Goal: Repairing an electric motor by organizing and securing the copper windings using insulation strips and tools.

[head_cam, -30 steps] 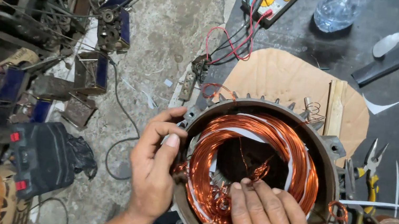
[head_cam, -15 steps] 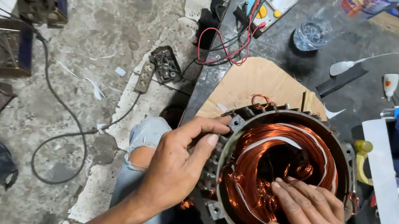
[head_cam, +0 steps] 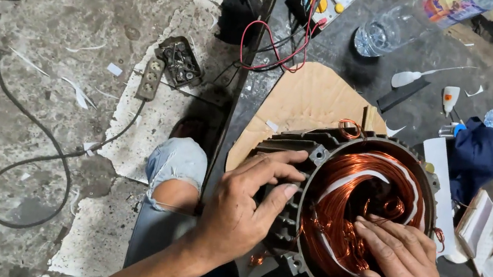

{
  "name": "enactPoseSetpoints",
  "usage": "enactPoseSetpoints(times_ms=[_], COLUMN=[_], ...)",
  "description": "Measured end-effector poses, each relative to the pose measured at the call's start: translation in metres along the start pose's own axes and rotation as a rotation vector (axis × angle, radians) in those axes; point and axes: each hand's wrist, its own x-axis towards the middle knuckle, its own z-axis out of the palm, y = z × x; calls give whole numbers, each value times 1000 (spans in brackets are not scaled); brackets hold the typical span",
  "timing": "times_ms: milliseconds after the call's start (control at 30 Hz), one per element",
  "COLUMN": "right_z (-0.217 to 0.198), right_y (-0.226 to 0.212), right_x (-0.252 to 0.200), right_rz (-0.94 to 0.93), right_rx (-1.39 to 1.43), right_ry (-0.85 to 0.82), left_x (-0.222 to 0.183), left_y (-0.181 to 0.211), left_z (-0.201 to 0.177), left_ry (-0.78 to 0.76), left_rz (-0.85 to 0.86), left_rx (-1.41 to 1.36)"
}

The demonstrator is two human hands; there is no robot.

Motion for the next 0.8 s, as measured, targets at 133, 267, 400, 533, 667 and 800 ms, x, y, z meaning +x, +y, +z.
enactPoseSetpoints(times_ms=[133,267,400,533,667,800], right_z=[2,5,3,10,-2,-24], right_y=[-6,-8,-6,6,36,40], right_x=[3,3,2,-13,-11,50], right_rz=[26,49,18,-18,88,-138], right_rx=[-22,-21,-39,29,218,13], right_ry=[-8,33,28,182,512,135], left_x=[-1,-2,2,11,27,39], left_y=[-5,-9,-2,12,27,29], left_z=[-1,-1,-3,12,35,54], left_ry=[13,18,8,57,2,-139], left_rz=[23,30,19,142,338,372], left_rx=[-2,-33,-31,228,441,594])
